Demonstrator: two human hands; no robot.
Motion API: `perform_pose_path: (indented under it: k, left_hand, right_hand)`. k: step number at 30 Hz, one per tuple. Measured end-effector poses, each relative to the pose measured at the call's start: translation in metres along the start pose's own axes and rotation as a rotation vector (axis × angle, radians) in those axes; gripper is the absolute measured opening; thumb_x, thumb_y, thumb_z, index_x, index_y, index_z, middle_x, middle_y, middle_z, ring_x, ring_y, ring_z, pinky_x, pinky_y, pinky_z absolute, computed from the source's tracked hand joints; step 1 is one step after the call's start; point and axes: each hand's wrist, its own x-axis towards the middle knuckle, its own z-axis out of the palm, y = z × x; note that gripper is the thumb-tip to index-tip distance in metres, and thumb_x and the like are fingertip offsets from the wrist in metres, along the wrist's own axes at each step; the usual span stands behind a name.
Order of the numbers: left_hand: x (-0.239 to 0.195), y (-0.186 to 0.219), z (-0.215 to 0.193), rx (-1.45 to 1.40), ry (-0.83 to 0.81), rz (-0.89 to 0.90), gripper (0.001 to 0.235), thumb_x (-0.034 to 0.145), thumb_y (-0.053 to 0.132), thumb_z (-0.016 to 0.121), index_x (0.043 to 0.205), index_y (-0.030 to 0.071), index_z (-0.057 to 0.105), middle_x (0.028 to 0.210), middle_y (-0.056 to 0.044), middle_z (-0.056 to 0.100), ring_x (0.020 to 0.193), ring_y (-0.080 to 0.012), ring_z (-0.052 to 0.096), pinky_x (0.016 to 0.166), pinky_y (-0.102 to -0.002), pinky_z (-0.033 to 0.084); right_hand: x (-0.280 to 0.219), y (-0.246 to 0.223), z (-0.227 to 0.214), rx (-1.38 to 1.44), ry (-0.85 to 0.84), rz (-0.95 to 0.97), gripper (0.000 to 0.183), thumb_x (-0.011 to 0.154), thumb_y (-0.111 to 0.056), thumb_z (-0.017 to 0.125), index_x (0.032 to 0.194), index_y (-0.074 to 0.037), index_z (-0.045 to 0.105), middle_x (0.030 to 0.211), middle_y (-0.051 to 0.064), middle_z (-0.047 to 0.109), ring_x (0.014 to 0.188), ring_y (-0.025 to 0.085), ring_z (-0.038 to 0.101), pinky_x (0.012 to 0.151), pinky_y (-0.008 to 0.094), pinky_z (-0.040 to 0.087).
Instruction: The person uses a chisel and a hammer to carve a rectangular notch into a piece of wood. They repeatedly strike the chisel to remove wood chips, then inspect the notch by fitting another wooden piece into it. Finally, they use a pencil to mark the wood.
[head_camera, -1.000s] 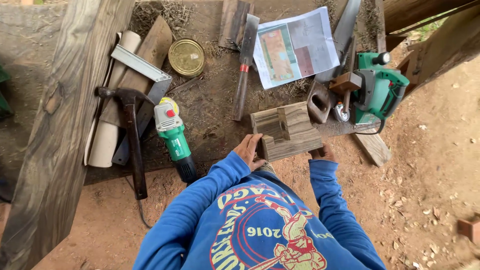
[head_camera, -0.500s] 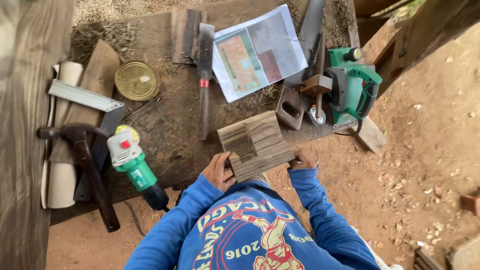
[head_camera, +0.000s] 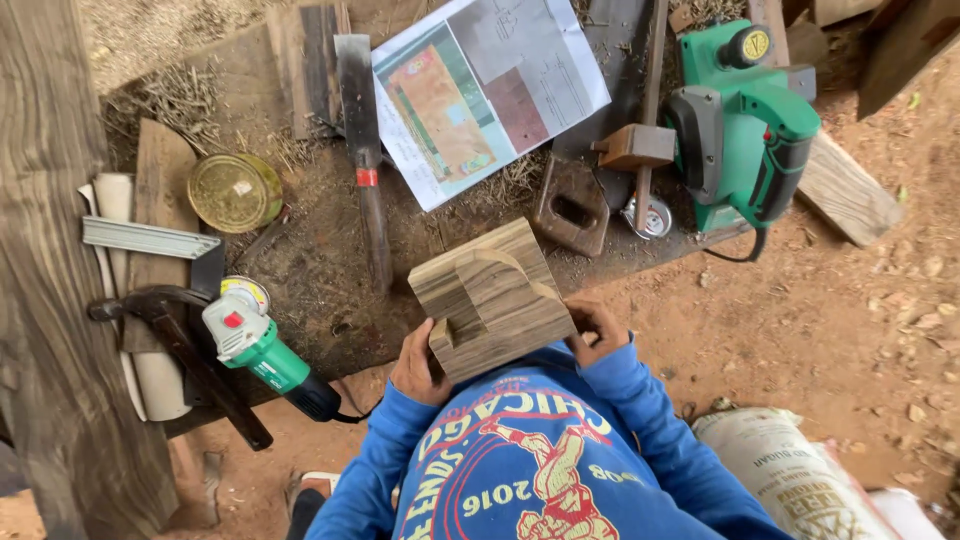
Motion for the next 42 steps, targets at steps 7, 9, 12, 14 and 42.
perform_pose_path:
  k: [7,9,12,14,42]
  left_hand:
    - [0.014,0.005,-0.025,0.1,0.09,-0.118,0.063,0.081,-0.004,0.062,0.143,0.005,0.053,0.132,-0.023,0.057,0.112,-0.0399,0.065,0.094,-0.042,0.056]
    - [0.038,0.01,-0.037,0.139,0.131,-0.111,0.057,0.083,-0.002,0.064,0.139,0.006,0.057,0.132,-0.022,0.057,0.114,-0.0395,0.064,0.097,-0.043,0.056]
    - [0.073,0.01,-0.045,0.186,0.233,-0.146,0.047,0.087,0.005,0.069,0.133,0.005,0.06,0.129,-0.022,0.057,0.115,-0.0383,0.062,0.099,-0.044,0.055]
    - [0.099,-0.001,-0.046,0.194,0.304,-0.189,0.043,0.09,0.01,0.074,0.13,0.004,0.06,0.127,-0.022,0.056,0.114,-0.0375,0.062,0.098,-0.044,0.054]
    - [0.157,0.004,-0.031,-0.122,0.068,0.123,0.035,0.071,0.005,0.083,0.104,0.01,0.072,0.103,-0.007,0.068,0.093,-0.0307,0.062,0.08,-0.042,0.049]
  right_hand:
    - [-0.002,-0.021,-0.013,0.443,-0.471,0.18,0.112,0.077,-0.015,0.085,0.16,-0.007,0.011,0.144,0.019,0.055,0.121,0.026,0.061,0.099,0.038,0.05]
    - [-0.004,-0.019,-0.01,0.493,-0.469,0.215,0.116,0.076,-0.019,0.085,0.162,-0.006,0.008,0.146,0.02,0.053,0.124,0.028,0.059,0.103,0.04,0.047]
    - [-0.008,-0.006,-0.001,0.655,-0.45,0.239,0.119,0.078,-0.026,0.085,0.164,-0.005,0.006,0.152,0.022,0.047,0.134,0.03,0.051,0.112,0.043,0.04]
    - [-0.007,0.007,0.002,0.763,-0.439,0.221,0.118,0.08,-0.029,0.085,0.164,-0.004,0.006,0.154,0.023,0.043,0.14,0.031,0.045,0.116,0.044,0.035]
    - [0.001,-0.065,-0.009,0.422,-0.215,0.342,0.076,0.092,-0.016,0.068,0.157,0.006,0.034,0.153,0.02,0.051,0.14,0.025,0.049,0.116,0.036,0.037]
